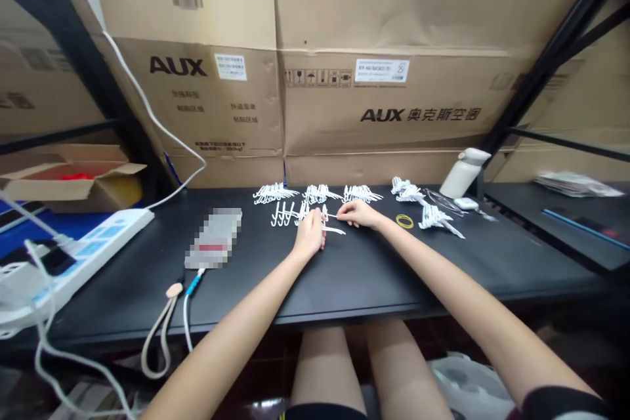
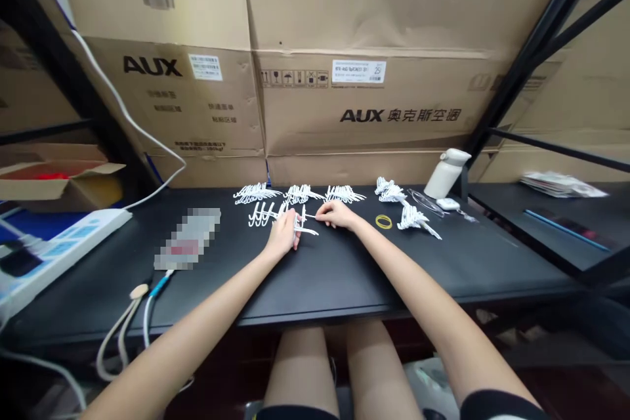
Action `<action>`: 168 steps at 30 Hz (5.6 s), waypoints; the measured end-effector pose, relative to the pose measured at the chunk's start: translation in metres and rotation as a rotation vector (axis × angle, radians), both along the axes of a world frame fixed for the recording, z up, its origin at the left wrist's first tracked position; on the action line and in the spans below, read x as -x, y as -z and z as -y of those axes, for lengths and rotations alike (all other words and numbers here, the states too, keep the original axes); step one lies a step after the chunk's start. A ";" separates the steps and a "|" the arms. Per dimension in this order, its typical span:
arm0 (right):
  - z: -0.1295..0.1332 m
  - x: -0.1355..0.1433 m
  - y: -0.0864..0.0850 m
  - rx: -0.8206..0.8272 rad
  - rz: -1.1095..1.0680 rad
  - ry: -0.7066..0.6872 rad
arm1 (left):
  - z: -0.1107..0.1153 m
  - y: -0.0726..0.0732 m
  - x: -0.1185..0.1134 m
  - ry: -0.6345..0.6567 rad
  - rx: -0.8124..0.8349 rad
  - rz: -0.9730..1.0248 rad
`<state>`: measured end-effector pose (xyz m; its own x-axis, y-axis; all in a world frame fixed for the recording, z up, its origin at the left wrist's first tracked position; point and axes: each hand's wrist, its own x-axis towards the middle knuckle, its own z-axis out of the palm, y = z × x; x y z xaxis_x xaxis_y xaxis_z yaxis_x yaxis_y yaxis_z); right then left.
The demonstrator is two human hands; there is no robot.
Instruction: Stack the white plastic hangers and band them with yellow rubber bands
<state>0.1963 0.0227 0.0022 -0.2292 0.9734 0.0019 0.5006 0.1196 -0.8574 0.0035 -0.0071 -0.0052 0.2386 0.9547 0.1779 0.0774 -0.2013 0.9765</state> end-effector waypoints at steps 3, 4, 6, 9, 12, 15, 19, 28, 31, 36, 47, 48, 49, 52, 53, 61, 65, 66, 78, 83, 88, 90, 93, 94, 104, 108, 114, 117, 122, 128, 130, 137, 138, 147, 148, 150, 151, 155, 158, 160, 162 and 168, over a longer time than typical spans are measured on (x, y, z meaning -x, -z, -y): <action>0.003 -0.020 0.000 0.032 -0.056 0.004 | -0.001 0.000 -0.001 -0.003 0.021 -0.003; 0.004 -0.026 0.001 0.044 -0.081 0.001 | -0.001 0.001 -0.001 -0.002 0.026 0.001; 0.004 -0.033 0.004 0.064 -0.123 -0.012 | 0.000 0.000 -0.001 -0.008 0.027 0.013; 0.004 -0.035 0.005 0.069 -0.194 -0.029 | 0.002 -0.001 -0.002 -0.019 0.001 0.023; 0.006 -0.033 0.005 0.071 -0.311 -0.012 | 0.003 -0.003 -0.004 -0.018 -0.021 -0.001; 0.010 -0.032 0.005 0.064 -0.401 0.032 | 0.000 -0.003 -0.006 -0.024 0.018 -0.026; 0.014 -0.033 0.005 0.022 -0.498 0.086 | -0.007 -0.009 -0.002 0.049 -0.025 -0.064; 0.032 -0.017 0.000 -0.061 -0.597 0.127 | -0.007 -0.022 0.013 -0.095 -0.370 -0.172; 0.046 -0.008 -0.009 -0.055 -0.533 0.057 | -0.009 -0.019 0.012 -0.080 -0.352 -0.202; 0.061 0.000 -0.023 -0.081 -0.469 0.106 | -0.012 -0.018 0.012 -0.055 -0.337 -0.281; 0.063 0.013 -0.010 -0.114 -0.288 0.057 | -0.006 -0.021 0.007 0.062 -0.415 -0.372; 0.063 0.015 -0.009 -0.112 -0.284 0.053 | -0.005 -0.022 0.007 0.078 -0.406 -0.367; 0.063 0.016 -0.009 -0.109 -0.287 0.057 | -0.004 -0.022 0.006 0.088 -0.397 -0.362; 0.063 0.021 -0.008 -0.113 -0.310 0.094 | -0.003 -0.023 0.006 0.079 -0.386 -0.353; 0.063 0.022 -0.007 -0.115 -0.309 0.102 | -0.003 -0.023 0.005 0.071 -0.388 -0.355; 0.065 0.025 -0.001 -0.193 -0.163 0.073 | -0.004 -0.020 0.006 0.074 -0.428 -0.411; 0.069 0.027 -0.001 -0.223 -0.145 0.027 | -0.004 -0.019 0.005 0.111 -0.417 -0.387; 0.070 0.028 -0.001 -0.217 -0.161 0.002 | -0.003 -0.019 0.005 0.119 -0.413 -0.370; 0.078 0.029 -0.012 -0.270 -0.021 -0.127 | 0.002 -0.021 0.003 0.219 -0.410 -0.415; 0.078 0.029 -0.012 -0.350 0.048 -0.125 | 0.003 -0.022 0.002 0.230 -0.400 -0.401; 0.077 0.030 -0.009 -0.172 -0.112 -0.125 | 0.003 -0.022 0.003 0.243 -0.439 -0.450; 0.076 0.030 -0.009 -0.160 -0.139 -0.140 | 0.003 -0.022 0.004 0.250 -0.446 -0.458; 0.077 0.030 -0.010 -0.160 -0.152 -0.158 | 0.004 -0.022 0.003 0.250 -0.454 -0.446; 0.077 0.030 -0.010 -0.156 -0.156 -0.163 | 0.004 -0.022 0.003 0.247 -0.456 -0.443; 0.078 0.031 -0.010 -0.068 -0.267 -0.218 | 0.007 -0.029 0.002 0.318 -0.388 -0.411; 0.077 0.029 -0.009 -0.024 -0.302 -0.233 | 0.009 -0.028 0.001 0.273 -0.455 -0.445; 0.072 0.027 -0.012 0.118 -0.417 -0.228 | 0.005 -0.030 -0.001 0.342 -0.199 -0.337; 0.070 0.023 -0.015 0.185 -0.447 -0.241 | -0.003 -0.032 0.002 0.506 0.037 -0.248; 0.068 0.016 -0.018 0.221 -0.490 -0.217 | -0.013 -0.041 0.014 0.655 0.350 -0.163; 0.069 0.016 -0.015 0.180 -0.452 -0.205 | -0.014 -0.046 0.019 0.692 0.170 -0.178; 0.069 0.015 -0.015 0.143 -0.404 -0.207 | -0.015 -0.045 0.018 0.692 0.167 -0.176; 0.069 0.007 -0.019 -0.003 -0.194 -0.256 | -0.014 -0.043 0.017 0.665 0.214 -0.221; 0.070 0.006 -0.020 -0.017 -0.170 -0.253 | -0.013 -0.042 0.017 0.660 0.219 -0.220; 0.073 0.010 -0.015 -0.256 0.033 -0.184 | -0.010 -0.034 0.011 0.579 0.187 -0.213; 0.073 0.011 -0.015 -0.293 0.061 -0.182 | -0.009 -0.033 0.010 0.561 0.180 -0.209; 0.073 0.011 -0.014 -0.345 0.091 -0.174 | -0.008 -0.032 0.008 0.525 0.175 -0.199; 0.073 0.011 -0.014 -0.354 0.092 -0.167 | -0.007 -0.031 0.008 0.514 0.179 -0.195; 0.073 0.010 -0.015 -0.274 0.043 -0.138 | -0.007 -0.030 0.007 0.528 0.243 -0.148; 0.073 0.010 -0.016 -0.196 -0.034 -0.134 | -0.008 -0.028 0.007 0.555 0.332 -0.056; 0.073 0.010 -0.016 -0.165 -0.082 -0.148 | -0.009 -0.028 0.007 0.570 0.391 0.014; 0.073 0.010 -0.017 -0.144 -0.095 -0.175 | -0.009 -0.028 0.007 0.572 0.433 0.065; 0.072 0.010 -0.015 -0.152 -0.062 -0.196 | -0.007 -0.025 0.002 0.493 0.433 0.074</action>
